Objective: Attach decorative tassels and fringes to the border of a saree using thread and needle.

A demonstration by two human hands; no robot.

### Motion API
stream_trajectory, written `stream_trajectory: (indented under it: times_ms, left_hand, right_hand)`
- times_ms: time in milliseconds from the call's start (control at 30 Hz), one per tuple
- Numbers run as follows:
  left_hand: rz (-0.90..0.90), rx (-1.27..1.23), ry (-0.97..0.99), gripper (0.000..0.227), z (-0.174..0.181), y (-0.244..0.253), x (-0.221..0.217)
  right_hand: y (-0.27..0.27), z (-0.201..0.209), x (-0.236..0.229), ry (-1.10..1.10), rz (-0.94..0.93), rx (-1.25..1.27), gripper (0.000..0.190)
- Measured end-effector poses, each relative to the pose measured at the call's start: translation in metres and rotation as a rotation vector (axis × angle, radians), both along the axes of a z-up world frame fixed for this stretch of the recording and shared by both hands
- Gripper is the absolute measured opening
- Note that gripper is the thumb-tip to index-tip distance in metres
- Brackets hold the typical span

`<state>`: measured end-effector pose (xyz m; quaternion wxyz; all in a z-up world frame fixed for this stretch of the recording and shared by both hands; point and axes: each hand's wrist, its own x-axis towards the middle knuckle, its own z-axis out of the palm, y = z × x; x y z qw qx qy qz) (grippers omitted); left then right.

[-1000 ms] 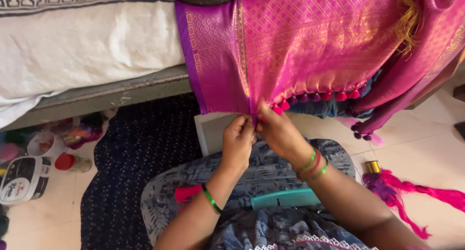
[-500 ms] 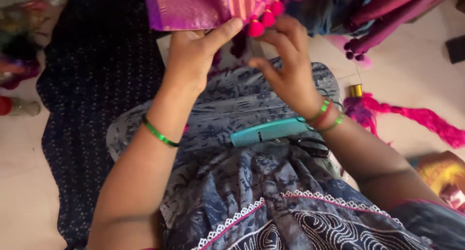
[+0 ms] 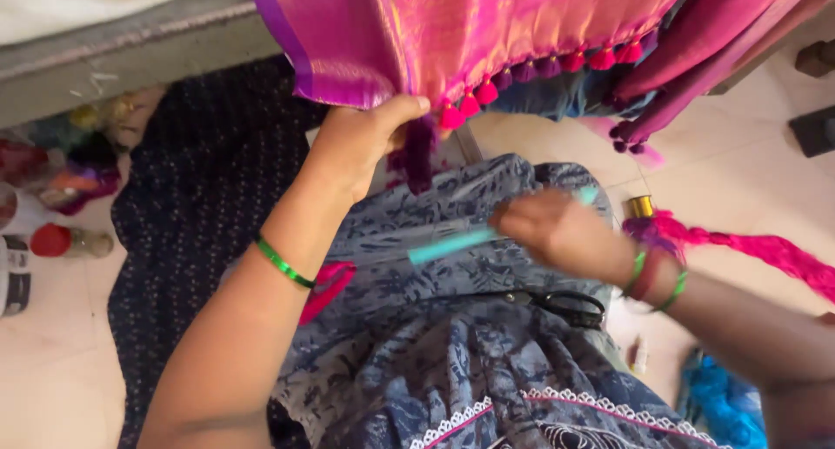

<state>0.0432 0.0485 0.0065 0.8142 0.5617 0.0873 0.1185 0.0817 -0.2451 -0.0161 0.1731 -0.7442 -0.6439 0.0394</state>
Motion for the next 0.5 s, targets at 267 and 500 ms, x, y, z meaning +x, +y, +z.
stream_trajectory:
  times_ms: [267, 500]
  left_hand:
    - [-0.099, 0.071, 0.174, 0.025, 0.014, 0.002, -0.002]
    - [-0.209, 0.035, 0.355, 0.026, 0.017, 0.001, -0.008]
  right_hand:
    - [0.024, 0.098, 0.044, -0.882, 0.092, 0.277, 0.039]
    - [0.032, 0.097, 0.042, -1.039, 0.184, 0.405, 0.034]
